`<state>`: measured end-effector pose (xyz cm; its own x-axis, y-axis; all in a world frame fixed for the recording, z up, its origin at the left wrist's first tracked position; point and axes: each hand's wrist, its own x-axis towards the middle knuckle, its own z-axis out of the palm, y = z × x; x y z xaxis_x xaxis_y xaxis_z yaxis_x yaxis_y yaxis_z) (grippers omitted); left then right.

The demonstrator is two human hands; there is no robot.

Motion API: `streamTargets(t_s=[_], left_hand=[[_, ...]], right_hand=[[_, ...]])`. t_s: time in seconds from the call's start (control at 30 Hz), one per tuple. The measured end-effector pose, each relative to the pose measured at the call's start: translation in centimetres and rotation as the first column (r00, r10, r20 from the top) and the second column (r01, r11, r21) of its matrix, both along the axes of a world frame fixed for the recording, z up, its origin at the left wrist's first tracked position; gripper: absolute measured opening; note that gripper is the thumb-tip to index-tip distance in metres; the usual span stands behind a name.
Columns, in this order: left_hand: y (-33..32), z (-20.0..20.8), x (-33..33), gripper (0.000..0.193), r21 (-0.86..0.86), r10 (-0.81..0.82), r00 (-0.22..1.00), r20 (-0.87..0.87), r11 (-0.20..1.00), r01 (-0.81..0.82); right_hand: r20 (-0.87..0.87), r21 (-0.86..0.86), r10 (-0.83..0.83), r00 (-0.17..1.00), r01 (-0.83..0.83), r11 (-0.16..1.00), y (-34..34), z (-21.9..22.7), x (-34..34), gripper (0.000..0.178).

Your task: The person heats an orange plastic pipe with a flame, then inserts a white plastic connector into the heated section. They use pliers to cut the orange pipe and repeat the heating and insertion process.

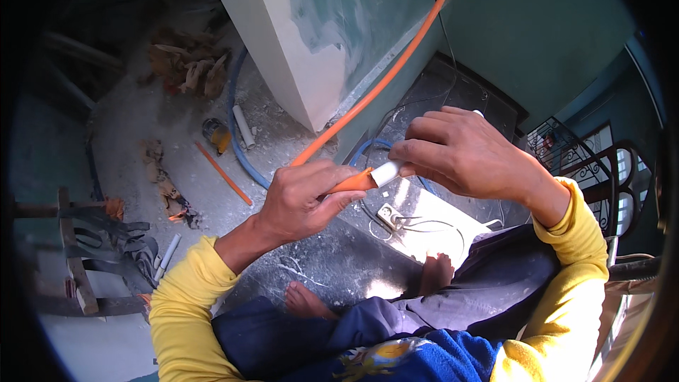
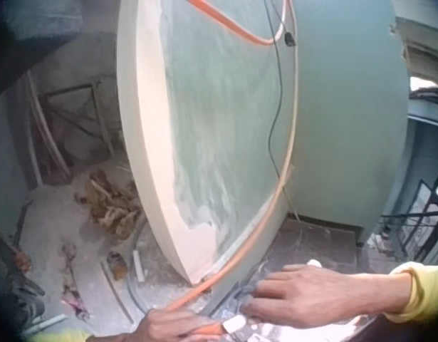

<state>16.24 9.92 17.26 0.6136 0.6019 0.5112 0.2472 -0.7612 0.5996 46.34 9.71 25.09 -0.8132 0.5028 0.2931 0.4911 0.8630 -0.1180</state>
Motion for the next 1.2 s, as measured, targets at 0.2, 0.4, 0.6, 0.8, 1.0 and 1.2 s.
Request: streamTargets(t_s=[0.2, 0.4, 0.6, 0.8, 1.0, 1.2], left_hand=[[0.1, 0.2, 0.0, 0.028, -0.01, -0.012, 0.998, 0.054, 1.0, 0.013], [0.3, -0.6, 0.0, 0.033, 0.01, -0.04, 0.982, 0.183, 0.999, 0.038], [0.2, -0.4, -0.3, 0.027, 0.01, 0.004, 0.987, 0.162, 1.0, -0.006], [0.3, -0.1, -0.1, 0.038, 0.051, 0.015, 0.99, 0.143, 0.998, -0.022], [0.3, -0.8, -0.5, 0.052, -0.035, 0.044, 0.995, 0.092, 0.999, -0.041], [0.6, 0.0, -0.7, 0.046, -0.084, -0.003, 0.999, 0.042, 0.996, 0.006]], right_hand=[[-0.141, -0.366, -0.055, 0.989, 0.0, 0.931, 0.2, -0.6, 0.0, 0.029], [-0.23, -0.443, -0.048, 0.972, -0.061, 0.894, 0.5, -1.0, 0.0, 0.027], [-0.222, -0.337, -0.037, 0.974, -0.041, 0.941, 0.6, -0.6, -0.1, 0.025], [-0.21, -0.135, 0.013, 0.978, -0.042, 0.99, 0.8, -0.2, 0.0, 0.028], [-0.128, 0.153, 0.055, 0.99, -0.035, 0.988, 0.3, 1.1, -0.6, 0.028], [-0.067, 0.385, 0.067, 0.995, -0.036, 0.922, 0.2, 1.6, -0.3, 0.029]])
